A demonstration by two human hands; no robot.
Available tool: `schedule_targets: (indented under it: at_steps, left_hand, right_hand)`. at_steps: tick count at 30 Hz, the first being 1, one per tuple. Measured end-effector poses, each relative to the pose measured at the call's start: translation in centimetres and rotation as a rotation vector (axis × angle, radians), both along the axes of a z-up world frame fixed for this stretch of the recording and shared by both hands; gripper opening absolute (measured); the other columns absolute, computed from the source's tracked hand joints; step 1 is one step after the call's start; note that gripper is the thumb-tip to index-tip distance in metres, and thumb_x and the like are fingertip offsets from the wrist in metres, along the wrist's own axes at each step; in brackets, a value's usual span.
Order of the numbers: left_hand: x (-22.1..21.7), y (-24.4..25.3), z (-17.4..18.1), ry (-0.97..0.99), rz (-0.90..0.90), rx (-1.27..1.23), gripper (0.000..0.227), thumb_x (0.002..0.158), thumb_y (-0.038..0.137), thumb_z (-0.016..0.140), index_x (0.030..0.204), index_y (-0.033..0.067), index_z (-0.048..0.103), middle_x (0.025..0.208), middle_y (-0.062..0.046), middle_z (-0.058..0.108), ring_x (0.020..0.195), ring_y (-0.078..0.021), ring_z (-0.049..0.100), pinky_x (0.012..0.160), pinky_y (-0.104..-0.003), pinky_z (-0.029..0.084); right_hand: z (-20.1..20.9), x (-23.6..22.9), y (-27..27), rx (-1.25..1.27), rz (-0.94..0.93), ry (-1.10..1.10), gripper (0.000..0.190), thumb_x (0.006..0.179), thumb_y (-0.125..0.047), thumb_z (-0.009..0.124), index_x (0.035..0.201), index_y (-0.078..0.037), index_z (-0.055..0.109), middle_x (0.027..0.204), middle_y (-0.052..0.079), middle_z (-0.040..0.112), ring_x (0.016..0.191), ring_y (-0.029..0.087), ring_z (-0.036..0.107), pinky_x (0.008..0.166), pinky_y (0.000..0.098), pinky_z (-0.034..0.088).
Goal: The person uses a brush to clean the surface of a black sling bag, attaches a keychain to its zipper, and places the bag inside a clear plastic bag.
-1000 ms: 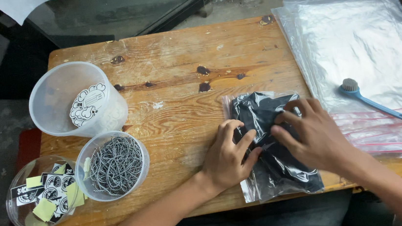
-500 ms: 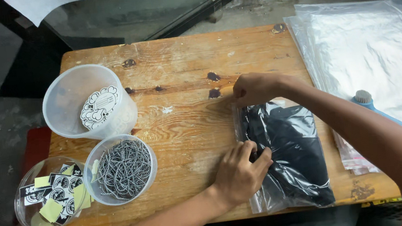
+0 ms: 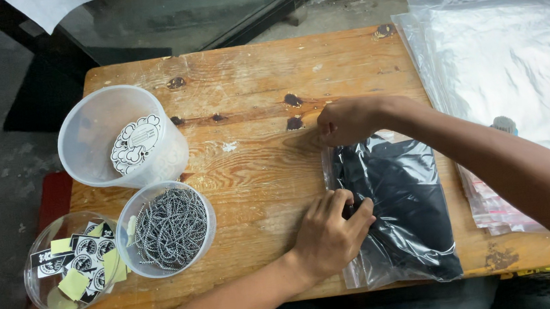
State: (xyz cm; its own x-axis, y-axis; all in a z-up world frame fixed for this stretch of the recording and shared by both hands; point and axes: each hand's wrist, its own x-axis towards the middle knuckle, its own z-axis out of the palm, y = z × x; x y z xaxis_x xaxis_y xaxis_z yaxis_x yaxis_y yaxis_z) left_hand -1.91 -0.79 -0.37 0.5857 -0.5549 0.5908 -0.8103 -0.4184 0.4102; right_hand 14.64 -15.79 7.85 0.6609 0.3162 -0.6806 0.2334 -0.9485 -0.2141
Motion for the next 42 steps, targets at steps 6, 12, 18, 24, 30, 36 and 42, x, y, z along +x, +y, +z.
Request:
schedule_targets:
  at_steps: [6, 12, 18, 24, 30, 36, 42]
  left_hand:
    - [0.0, 0.1, 0.0, -0.01, 0.007, 0.008, 0.019, 0.097, 0.018, 0.068, 0.111, 0.009, 0.06, 0.094, -0.011, 0.048, 0.079, -0.0272, 0.056, 0.066, -0.041, 0.049]
    - [0.0, 0.1, 0.0, 0.002, -0.002, 0.005, 0.02, 0.097, 0.017, 0.069, 0.112, 0.0087, 0.059, 0.095, -0.013, 0.048, 0.08, -0.0286, 0.056, 0.067, -0.042, 0.05]
    - [0.0, 0.1, 0.1, -0.009, -0.001, 0.004, 0.018, 0.098, 0.017, 0.068, 0.111, 0.0086, 0.058, 0.094, -0.012, 0.048, 0.079, -0.0271, 0.056, 0.065, -0.041, 0.049]
    - [0.0, 0.2, -0.1, -0.007, -0.004, 0.008, 0.018, 0.098, 0.019, 0.068, 0.112, 0.0089, 0.06, 0.096, -0.013, 0.049, 0.081, -0.0277, 0.056, 0.067, -0.041, 0.051]
    - [0.0, 0.1, 0.0, -0.015, 0.008, 0.014, 0.019, 0.097, 0.019, 0.068, 0.112, 0.0103, 0.06, 0.096, -0.012, 0.049, 0.081, -0.028, 0.055, 0.066, -0.041, 0.049]
    - [0.0, 0.2, -0.2, -0.01, -0.006, 0.008, 0.017, 0.1, 0.021, 0.064, 0.112, 0.0091, 0.06, 0.097, -0.014, 0.051, 0.084, -0.029, 0.055, 0.069, -0.043, 0.048]
    - [0.0, 0.2, 0.0, -0.011, -0.011, 0.004, 0.018, 0.097, 0.019, 0.068, 0.11, 0.0088, 0.06, 0.094, -0.012, 0.049, 0.081, -0.0273, 0.054, 0.068, -0.042, 0.048]
  right_hand:
    - [-3.1, 0.5, -1.1, 0.032, 0.242, -0.037, 0.028, 0.096, -0.027, 0.039, 0.073, -0.013, 0.043, 0.069, 0.002, 0.053, 0.067, 0.021, 0.04, 0.065, 0.0395, 0.04]
    - [0.3, -0.5, 0.4, 0.028, 0.022, 0.051, 0.021, 0.084, -0.024, 0.047, 0.067, -0.015, 0.038, 0.068, 0.002, 0.043, 0.067, 0.02, 0.033, 0.059, 0.0361, 0.035]
    - [-1.9, 0.1, -0.2, -0.005, 0.159, 0.023, 0.02, 0.089, -0.021, 0.04, 0.072, -0.012, 0.045, 0.068, 0.002, 0.043, 0.067, 0.019, 0.034, 0.06, 0.0374, 0.034]
    - [-3.1, 0.2, -0.7, 0.047, 0.129, 0.009, 0.022, 0.088, -0.022, 0.041, 0.067, -0.013, 0.044, 0.063, 0.001, 0.041, 0.061, 0.018, 0.033, 0.055, 0.0375, 0.033]
    - [-1.8, -0.2, 0.0, 0.021, 0.167, 0.042, 0.026, 0.089, -0.031, 0.05, 0.071, -0.013, 0.048, 0.068, 0.003, 0.05, 0.066, 0.02, 0.037, 0.061, 0.0399, 0.036]
    - [-4.4, 0.2, -0.8, 0.08, 0.443, -0.101, 0.025, 0.099, -0.037, 0.045, 0.09, -0.019, 0.06, 0.087, 0.0, 0.072, 0.071, 0.021, 0.063, 0.071, 0.0356, 0.049]
    - [-3.9, -0.2, -1.2, 0.149, 0.127, -0.024, 0.016, 0.083, -0.02, 0.044, 0.068, -0.014, 0.042, 0.065, 0.002, 0.04, 0.066, 0.02, 0.029, 0.058, 0.0377, 0.034]
